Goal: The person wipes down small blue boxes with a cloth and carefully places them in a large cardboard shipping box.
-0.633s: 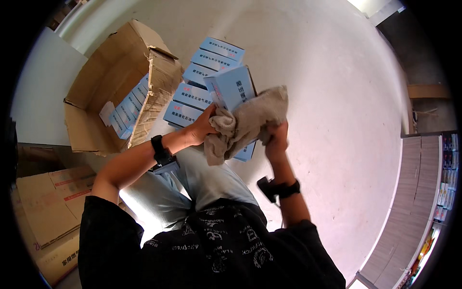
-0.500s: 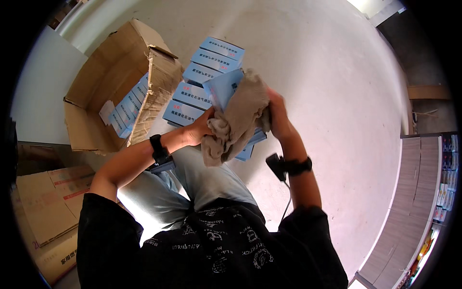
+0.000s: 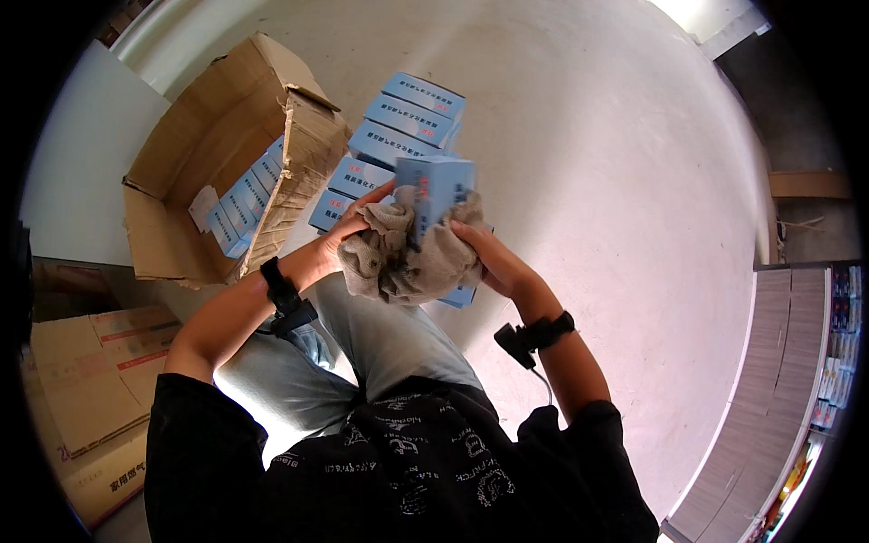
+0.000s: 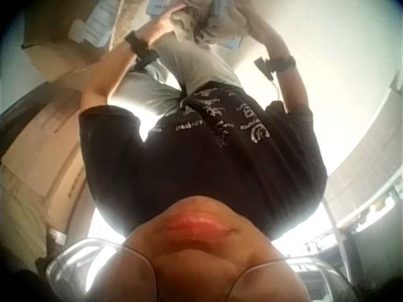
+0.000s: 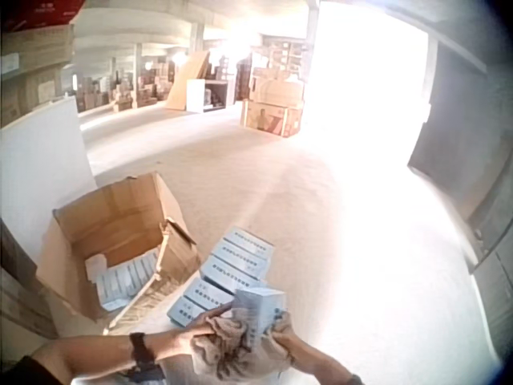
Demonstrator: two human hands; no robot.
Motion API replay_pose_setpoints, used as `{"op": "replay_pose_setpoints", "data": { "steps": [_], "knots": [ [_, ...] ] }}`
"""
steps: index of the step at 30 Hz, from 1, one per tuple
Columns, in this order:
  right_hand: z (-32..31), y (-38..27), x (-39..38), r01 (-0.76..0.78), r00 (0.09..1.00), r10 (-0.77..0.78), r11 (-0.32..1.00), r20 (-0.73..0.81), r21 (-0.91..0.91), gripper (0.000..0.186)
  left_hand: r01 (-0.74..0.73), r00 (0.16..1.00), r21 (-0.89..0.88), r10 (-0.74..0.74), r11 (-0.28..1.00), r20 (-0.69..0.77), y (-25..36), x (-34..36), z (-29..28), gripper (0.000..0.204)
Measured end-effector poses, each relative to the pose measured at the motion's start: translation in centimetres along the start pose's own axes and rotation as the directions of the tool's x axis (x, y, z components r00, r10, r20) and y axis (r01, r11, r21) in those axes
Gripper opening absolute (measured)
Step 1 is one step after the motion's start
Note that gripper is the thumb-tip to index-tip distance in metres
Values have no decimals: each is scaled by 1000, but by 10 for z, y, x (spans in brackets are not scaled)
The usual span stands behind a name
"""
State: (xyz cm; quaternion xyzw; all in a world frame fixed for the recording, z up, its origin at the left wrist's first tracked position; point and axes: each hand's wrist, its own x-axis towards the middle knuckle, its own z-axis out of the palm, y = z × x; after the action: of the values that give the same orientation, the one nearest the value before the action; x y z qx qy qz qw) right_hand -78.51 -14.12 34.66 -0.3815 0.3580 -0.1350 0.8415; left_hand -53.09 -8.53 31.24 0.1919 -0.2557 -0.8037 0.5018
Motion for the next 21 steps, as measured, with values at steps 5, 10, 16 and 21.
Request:
{"op": "replay_pose_setpoints", "data": {
  "steps": [5,10,16,21],
  "knots": [
    [-12,41,2,102,994,-106,988,21,115,52,5,999,217,6,976,-51,15,1,9,78],
    [-26,62,19,175,980,-199,907,24,382,51,22,994,212,0,977,-106,17,-3,6,67],
    [-34,74,30,238,949,-302,877,93,417,51,-17,998,76,21,997,-53,21,-6,-1,54],
    [-34,81,36,177,939,-306,825,160,537,52,-3,993,222,28,975,-112,23,-11,-3,51]
  ]
}}
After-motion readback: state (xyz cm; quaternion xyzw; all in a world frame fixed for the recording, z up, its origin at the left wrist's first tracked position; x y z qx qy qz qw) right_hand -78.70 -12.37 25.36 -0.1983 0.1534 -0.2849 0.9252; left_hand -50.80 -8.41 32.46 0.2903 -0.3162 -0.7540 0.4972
